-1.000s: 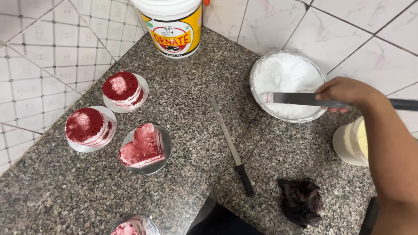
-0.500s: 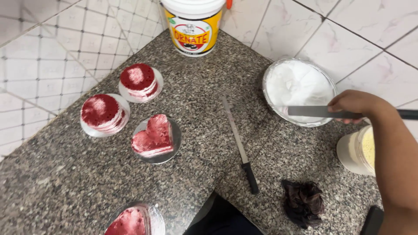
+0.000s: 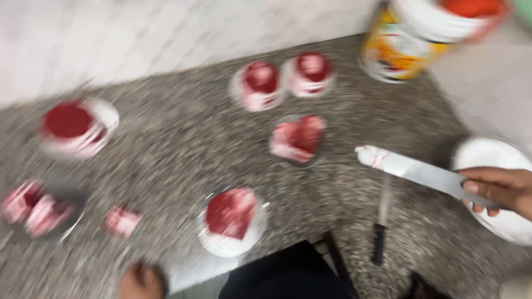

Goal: The person uses an icing spatula to smooth white frosting over the sides and top of heart-shaped red velvet cakes set on metal boards, working on one cake at a time and rotating the board to reach all sides. They occasionally wipe the spatula on a cloth and reposition cakes on the counter.

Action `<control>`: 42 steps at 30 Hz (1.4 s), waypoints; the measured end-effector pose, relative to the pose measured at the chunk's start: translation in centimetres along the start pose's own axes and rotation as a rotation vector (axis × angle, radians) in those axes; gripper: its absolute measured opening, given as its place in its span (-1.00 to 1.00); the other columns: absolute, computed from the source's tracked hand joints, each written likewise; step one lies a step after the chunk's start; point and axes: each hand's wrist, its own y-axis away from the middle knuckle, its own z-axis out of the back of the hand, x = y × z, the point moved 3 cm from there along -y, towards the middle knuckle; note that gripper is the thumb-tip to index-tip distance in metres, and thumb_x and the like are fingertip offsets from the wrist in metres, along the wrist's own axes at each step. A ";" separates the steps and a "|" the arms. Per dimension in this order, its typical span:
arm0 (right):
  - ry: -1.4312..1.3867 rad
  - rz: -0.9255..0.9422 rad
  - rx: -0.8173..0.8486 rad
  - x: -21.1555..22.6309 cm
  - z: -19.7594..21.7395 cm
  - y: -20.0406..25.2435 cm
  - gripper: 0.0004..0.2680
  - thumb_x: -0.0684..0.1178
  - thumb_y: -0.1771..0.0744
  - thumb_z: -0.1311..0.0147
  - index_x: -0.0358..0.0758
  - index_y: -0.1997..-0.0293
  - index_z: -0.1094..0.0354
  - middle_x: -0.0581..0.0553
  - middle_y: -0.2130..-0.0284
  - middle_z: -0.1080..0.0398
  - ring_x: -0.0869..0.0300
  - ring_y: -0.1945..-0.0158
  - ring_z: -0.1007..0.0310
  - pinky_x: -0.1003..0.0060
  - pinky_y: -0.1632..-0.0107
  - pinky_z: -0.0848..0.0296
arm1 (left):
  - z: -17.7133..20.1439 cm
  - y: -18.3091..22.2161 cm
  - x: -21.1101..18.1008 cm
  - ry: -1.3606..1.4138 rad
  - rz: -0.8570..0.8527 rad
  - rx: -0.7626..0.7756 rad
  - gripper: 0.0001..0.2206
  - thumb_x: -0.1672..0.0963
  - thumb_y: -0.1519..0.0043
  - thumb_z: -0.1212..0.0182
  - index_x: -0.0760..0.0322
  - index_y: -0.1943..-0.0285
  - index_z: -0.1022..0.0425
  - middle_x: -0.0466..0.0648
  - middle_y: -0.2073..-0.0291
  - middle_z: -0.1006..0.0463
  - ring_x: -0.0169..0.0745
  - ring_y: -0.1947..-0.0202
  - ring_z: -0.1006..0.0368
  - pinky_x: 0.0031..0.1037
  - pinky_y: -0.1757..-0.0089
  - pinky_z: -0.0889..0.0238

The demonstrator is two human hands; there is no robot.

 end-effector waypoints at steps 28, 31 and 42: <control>1.932 1.608 -0.185 42.3 -33.4 20.1 -0.78 -0.08 -0.24 -0.13 -0.13 0.06 -0.51 0.02 0.25 -0.45 0.15 0.26 -0.43 0.25 0.28 -0.38 | 7.7 -6.8 -15.0 0.101 0.127 -0.310 -0.90 0.15 -0.16 -0.28 0.13 0.17 -0.57 -0.11 0.40 -0.50 -0.11 0.41 -0.45 -0.33 0.33 -0.34; 1.674 1.815 -0.259 41.5 -33.1 19.2 -0.74 -0.05 -0.15 -0.11 -0.13 0.14 -0.53 0.03 0.32 -0.47 0.12 0.24 -0.44 0.19 0.29 -0.39 | 7.8 -6.8 -15.0 0.126 0.113 -0.321 -0.89 0.15 -0.16 -0.28 0.14 0.16 -0.56 -0.13 0.37 -0.51 -0.13 0.40 -0.45 -0.35 0.32 -0.34; 1.888 1.419 -0.119 42.4 -32.6 18.0 -0.67 -0.20 -0.31 -0.06 0.15 -0.15 -0.45 0.11 0.13 -0.55 0.22 0.21 -0.53 0.30 0.24 -0.51 | 7.7 -6.8 -15.0 0.069 0.089 -0.283 -0.88 0.13 -0.14 -0.29 0.09 0.16 -0.56 -0.17 0.39 -0.48 -0.16 0.40 -0.43 -0.34 0.33 -0.31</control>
